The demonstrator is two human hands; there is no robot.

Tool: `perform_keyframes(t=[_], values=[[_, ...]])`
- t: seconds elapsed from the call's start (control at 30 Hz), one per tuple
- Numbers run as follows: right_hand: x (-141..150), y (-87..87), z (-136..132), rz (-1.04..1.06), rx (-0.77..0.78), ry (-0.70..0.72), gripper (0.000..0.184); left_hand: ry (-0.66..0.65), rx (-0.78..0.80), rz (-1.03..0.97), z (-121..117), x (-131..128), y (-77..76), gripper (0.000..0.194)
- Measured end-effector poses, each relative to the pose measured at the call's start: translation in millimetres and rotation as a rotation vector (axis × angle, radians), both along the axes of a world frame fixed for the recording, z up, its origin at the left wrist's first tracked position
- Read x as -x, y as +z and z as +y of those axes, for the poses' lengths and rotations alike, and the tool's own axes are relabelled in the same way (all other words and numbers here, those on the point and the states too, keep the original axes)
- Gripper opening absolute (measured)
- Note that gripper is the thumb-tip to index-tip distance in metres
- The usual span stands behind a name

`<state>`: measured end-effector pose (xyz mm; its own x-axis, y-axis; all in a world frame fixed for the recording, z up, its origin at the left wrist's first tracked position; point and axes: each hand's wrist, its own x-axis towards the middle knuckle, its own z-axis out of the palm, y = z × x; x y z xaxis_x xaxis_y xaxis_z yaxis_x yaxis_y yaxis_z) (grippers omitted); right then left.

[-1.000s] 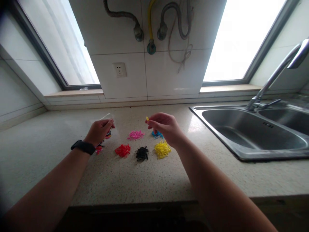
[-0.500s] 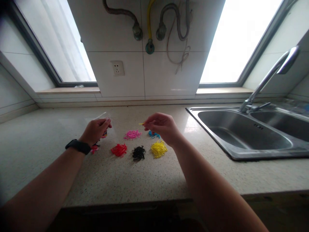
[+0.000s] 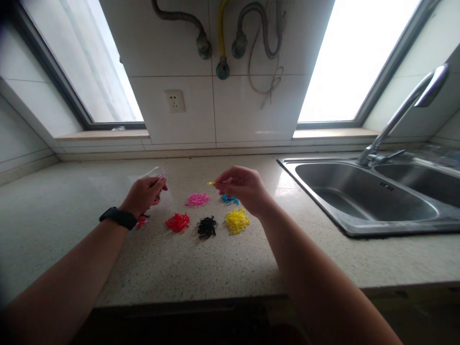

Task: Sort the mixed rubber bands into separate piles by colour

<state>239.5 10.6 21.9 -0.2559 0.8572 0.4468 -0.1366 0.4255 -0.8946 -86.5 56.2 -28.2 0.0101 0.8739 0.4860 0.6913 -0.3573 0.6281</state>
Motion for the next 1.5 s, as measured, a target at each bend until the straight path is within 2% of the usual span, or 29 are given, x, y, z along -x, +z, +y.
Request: perform_keyframes(t=[0.47,0.83,1.03,1.23,1.5], values=[[0,1.1,1,0.027,-0.041,0.018,0.022,-0.007,0.033,0.025,1,0,-0.7,0.043],[-4,6.1,-2,-0.037,-0.005,0.059,0.025,-0.014,0.027,0.033,0,-2,1.0,0.043],[-34,12.4,6,-0.371,0.010,0.092,0.024,-0.018,0.034,0.022,-2,-2,1.1,0.043],[-67,16.6,15,-0.886,0.128,0.195,0.024,-0.024,0.035,0.040,-3,-4,3.6,0.043],[-81,0.0,26,-1.257,0.245,0.214,0.020,-0.015,0.046,0.059,-1,-2,1.1,0.043]])
